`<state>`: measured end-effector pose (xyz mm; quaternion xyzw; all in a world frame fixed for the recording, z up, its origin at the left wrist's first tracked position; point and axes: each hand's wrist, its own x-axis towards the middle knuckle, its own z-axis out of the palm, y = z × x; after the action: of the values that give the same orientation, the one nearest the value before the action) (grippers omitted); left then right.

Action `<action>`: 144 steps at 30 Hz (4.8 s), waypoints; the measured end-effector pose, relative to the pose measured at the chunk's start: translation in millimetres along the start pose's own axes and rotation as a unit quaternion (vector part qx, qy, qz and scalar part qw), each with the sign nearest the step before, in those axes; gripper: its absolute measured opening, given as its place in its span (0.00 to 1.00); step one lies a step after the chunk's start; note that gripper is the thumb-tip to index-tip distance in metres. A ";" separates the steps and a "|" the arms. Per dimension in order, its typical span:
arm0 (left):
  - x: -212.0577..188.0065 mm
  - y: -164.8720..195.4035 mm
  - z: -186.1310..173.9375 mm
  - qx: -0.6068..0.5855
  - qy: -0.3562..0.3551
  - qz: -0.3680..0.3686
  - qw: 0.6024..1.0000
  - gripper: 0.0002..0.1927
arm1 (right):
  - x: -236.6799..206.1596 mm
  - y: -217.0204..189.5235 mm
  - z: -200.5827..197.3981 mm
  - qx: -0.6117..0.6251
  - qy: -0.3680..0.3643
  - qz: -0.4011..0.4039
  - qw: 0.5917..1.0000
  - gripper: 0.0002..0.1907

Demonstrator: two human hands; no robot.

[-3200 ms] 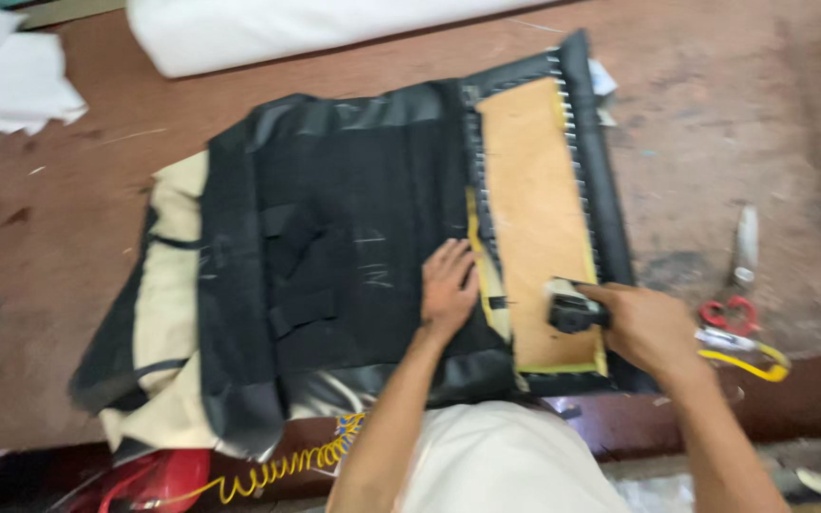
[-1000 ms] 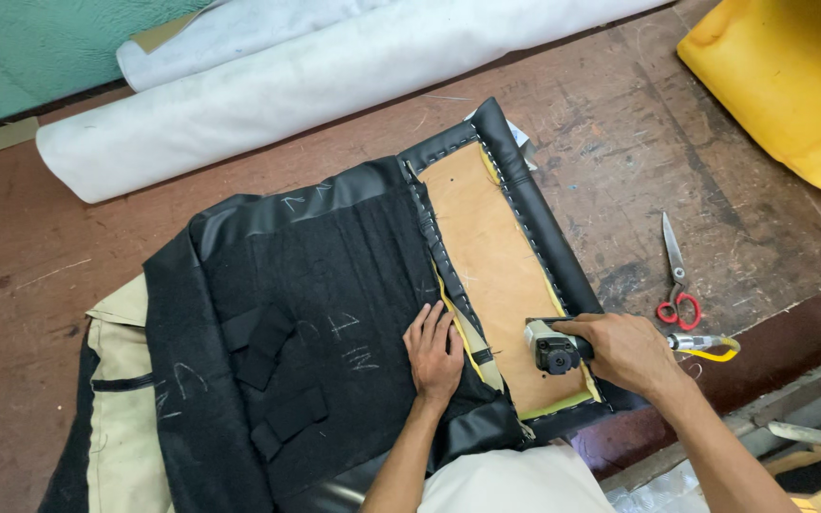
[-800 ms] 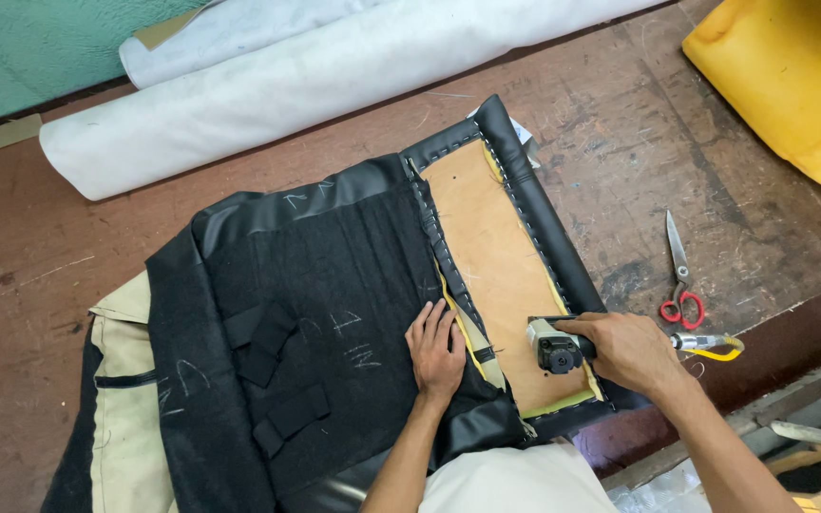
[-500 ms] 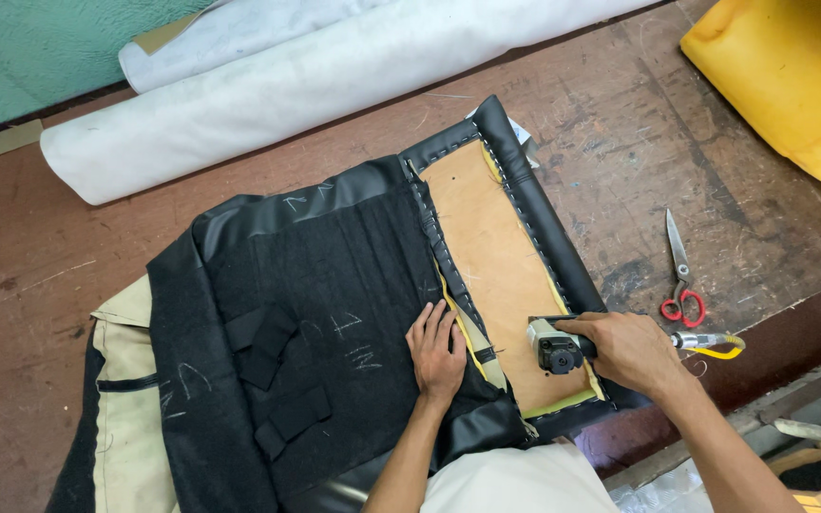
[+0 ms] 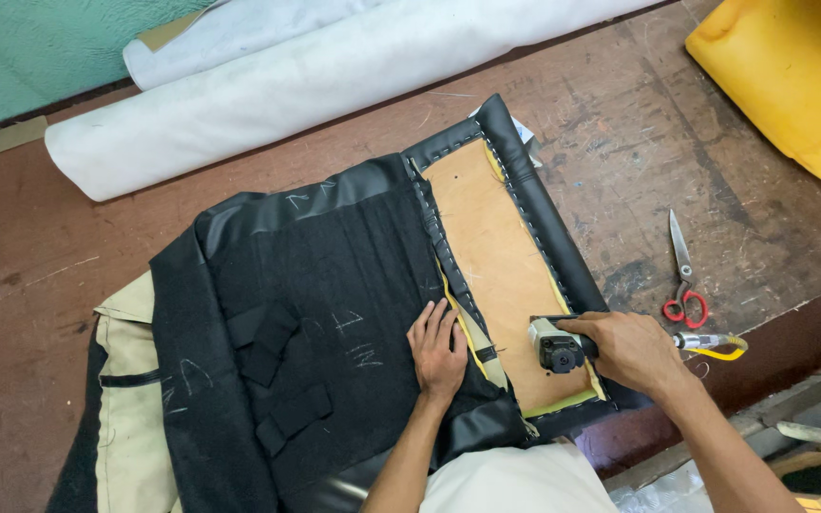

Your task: The person staples black upholstery fabric onto a wooden seat frame using a pneumatic staple gun. They repeatedly pull and smooth the fabric, then drive staples along the edges to secure it. The person flips the seat to check the underside and continues stapling along the perimeter.

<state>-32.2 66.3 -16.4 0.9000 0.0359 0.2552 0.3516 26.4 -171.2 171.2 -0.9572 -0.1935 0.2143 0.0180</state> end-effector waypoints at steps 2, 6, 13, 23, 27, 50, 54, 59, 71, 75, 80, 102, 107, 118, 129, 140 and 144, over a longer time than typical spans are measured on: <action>0.1 1.0 -1.0 0.001 0.003 0.003 1.000 0.14 | 0.0 1.0 1.1 0.001 0.002 0.000 1.000 0.31; 1.3 2.4 -2.0 -0.003 0.013 0.005 1.000 0.14 | 0.2 1.9 1.7 0.001 0.014 -0.012 1.000 0.32; 2.7 2.3 -3.2 -0.002 0.017 0.009 1.000 0.14 | 0.4 -0.8 -1.6 -0.003 0.005 0.005 1.000 0.31; 2.7 1.7 -1.3 -0.008 0.014 0.005 1.000 0.14 | 0.5 -1.4 -3.0 0.002 0.009 0.001 1.000 0.30; 1.9 1.0 -0.1 0.000 0.009 0.006 1.000 0.14 | 0.8 -2.1 -3.8 0.001 0.009 0.001 1.000 0.30; 1.1 -1.1 2.2 0.002 -0.016 -0.007 1.000 0.14 | -0.1 -0.7 -3.6 -0.005 0.013 -0.001 1.000 0.30; 0.8 -0.6 2.2 0.000 -0.015 -0.009 1.000 0.14 | 0.3 -0.5 -3.3 -0.003 0.012 -0.002 1.000 0.30; 0.7 0.3 1.6 0.000 -0.014 -0.007 1.000 0.14 | 1.1 1.5 -0.7 -0.005 0.010 -0.003 1.000 0.31; 1.3 0.0 2.8 0.003 -0.018 -0.008 1.000 0.14 | 0.7 5.5 2.4 0.001 0.020 -0.018 1.000 0.32; 1.4 0.6 2.8 -0.004 -0.018 -0.009 1.000 0.14 | 1.1 4.3 1.2 0.003 0.016 -0.008 1.000 0.30; 3.5 4.0 -0.5 0.002 -0.026 -0.009 1.000 0.17 | 1.7 3.3 -1.4 -0.008 0.009 -0.004 1.000 0.31; 117.6 -15.8 -14.0 0.167 -0.233 0.200 0.937 0.16 | -4.0 12.6 10.2 -0.010 0.037 -0.030 0.999 0.29; 106.1 -23.9 -11.1 0.113 -0.170 0.173 0.964 0.13 | -6.5 16.4 17.2 -0.006 0.039 -0.033 0.999 0.29; 103.1 -36.2 -39.3 0.040 -0.259 0.370 0.891 0.11 | 1.5 20.2 12.7 0.016 0.018 -0.025 0.999 0.33; 146.0 -73.2 -6.4 0.289 -0.305 0.144 0.896 0.09 | 3.8 32.8 21.4 0.064 0.038 -0.063 0.995 0.31; 186.7 -74.8 39.4 0.263 -0.267 -0.100 0.922 0.22 | 7.8 29.9 6.9 0.073 -0.030 -0.044 0.996 0.33; 200.1 -90.3 45.9 0.215 -0.291 -0.162 0.918 0.27 | 8.0 30.3 5.5 0.081 -0.031 -0.033 0.996 0.33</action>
<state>174.0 154.7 -16.9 0.9703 0.1310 -0.0920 0.1815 41.8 -196.4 159.4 -0.9387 -0.2076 0.2578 0.0963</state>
